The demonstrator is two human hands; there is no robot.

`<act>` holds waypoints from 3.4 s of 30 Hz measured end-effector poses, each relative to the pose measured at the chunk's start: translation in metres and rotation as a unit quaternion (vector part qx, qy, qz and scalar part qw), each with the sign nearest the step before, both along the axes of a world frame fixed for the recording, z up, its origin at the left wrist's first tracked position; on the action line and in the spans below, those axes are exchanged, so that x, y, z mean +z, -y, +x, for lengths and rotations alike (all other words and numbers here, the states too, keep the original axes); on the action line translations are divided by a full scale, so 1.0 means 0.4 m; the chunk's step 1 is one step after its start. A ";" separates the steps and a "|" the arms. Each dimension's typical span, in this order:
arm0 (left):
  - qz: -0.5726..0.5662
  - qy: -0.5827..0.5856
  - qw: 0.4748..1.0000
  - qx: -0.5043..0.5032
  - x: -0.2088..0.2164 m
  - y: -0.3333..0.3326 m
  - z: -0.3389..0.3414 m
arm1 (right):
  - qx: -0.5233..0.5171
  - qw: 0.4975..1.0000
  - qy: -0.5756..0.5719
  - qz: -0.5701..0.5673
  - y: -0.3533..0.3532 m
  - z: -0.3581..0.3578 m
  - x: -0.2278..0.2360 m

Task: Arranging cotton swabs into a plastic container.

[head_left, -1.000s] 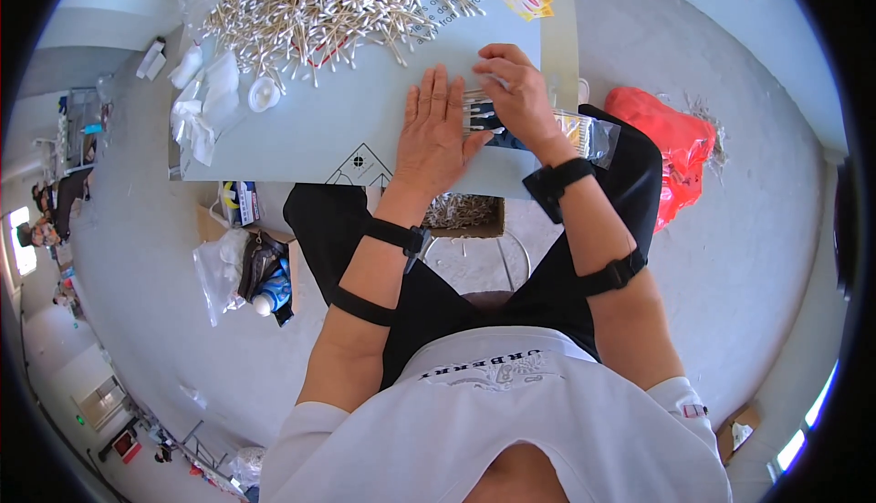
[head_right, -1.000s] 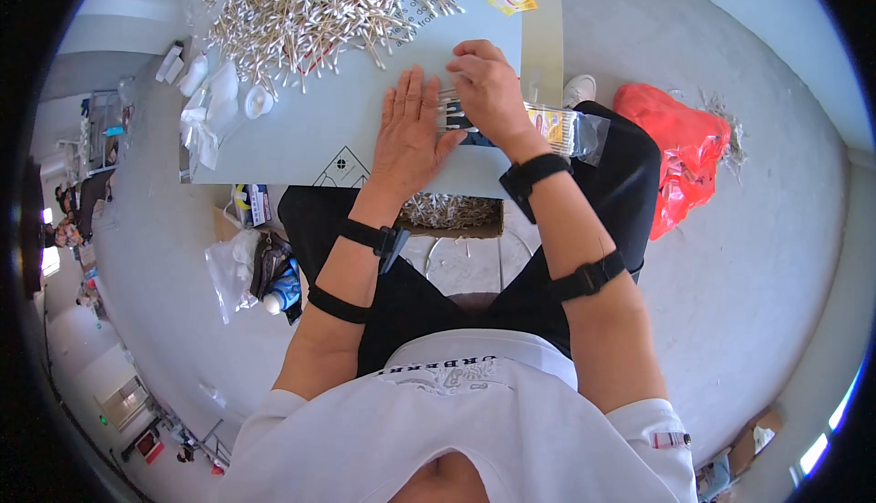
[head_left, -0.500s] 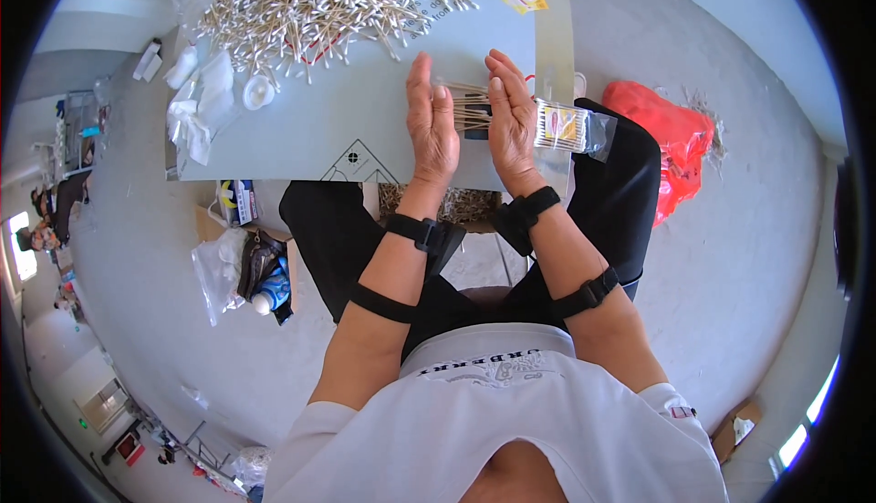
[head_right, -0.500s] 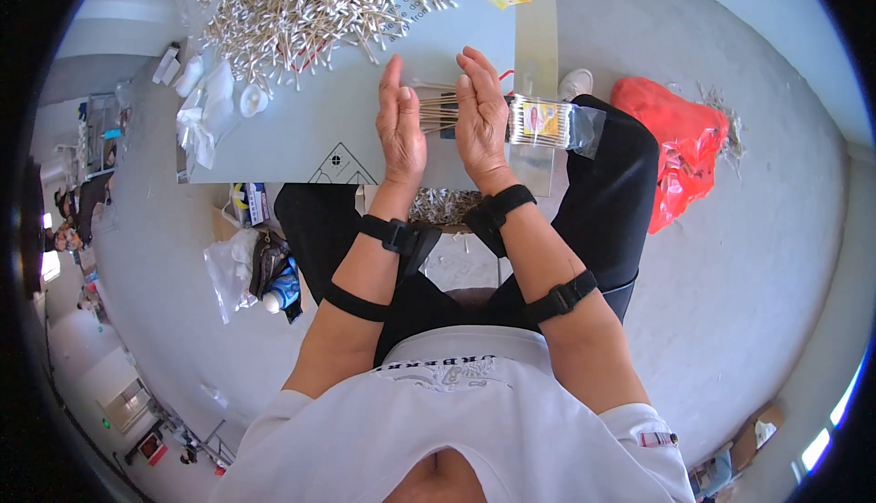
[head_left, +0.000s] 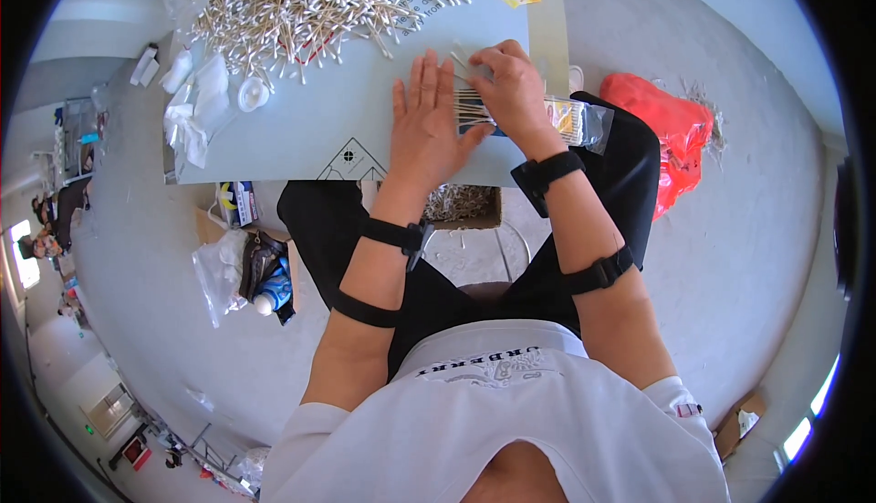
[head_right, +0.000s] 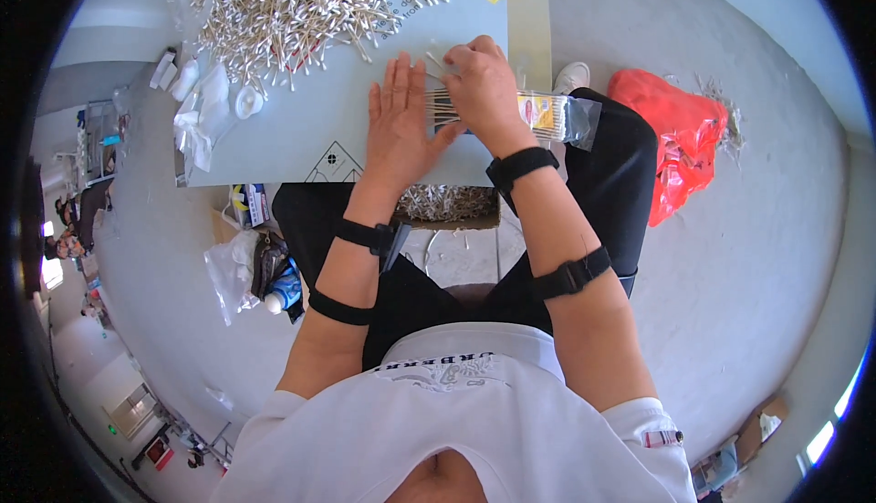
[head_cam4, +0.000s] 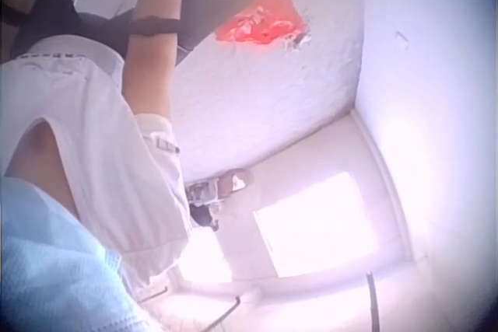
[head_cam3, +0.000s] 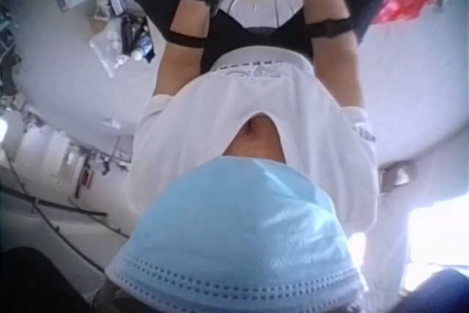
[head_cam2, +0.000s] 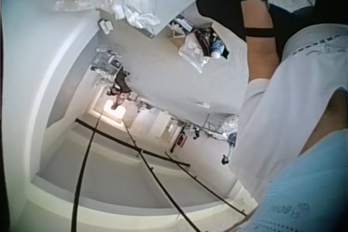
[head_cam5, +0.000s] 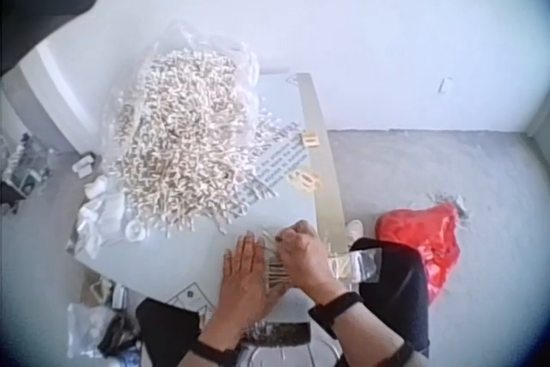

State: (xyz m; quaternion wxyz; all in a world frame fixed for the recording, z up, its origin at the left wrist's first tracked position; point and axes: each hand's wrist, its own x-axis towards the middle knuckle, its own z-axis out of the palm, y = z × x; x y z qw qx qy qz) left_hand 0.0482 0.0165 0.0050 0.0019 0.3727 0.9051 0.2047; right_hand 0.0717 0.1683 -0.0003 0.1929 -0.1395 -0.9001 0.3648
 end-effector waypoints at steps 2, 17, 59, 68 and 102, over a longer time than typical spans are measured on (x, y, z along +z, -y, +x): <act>-0.017 -0.007 1.000 -0.011 -0.011 0.001 0.020 | 0.044 0.999 0.004 0.007 -0.016 -0.013 -0.005; -0.025 -0.010 0.998 -0.048 -0.008 0.006 0.031 | 0.133 0.986 0.098 -0.007 -0.040 0.100 0.061; -0.015 -0.035 0.999 -0.034 -0.031 0.009 0.031 | 0.160 0.982 0.083 0.063 -0.022 0.133 0.063; -0.033 -0.014 0.999 -0.037 -0.026 0.013 0.025 | 0.149 0.975 0.117 0.119 0.005 0.146 0.073; 0.387 0.235 0.891 0.041 -0.037 0.021 -0.026 | -0.055 0.956 -0.153 -0.244 0.057 0.118 -0.007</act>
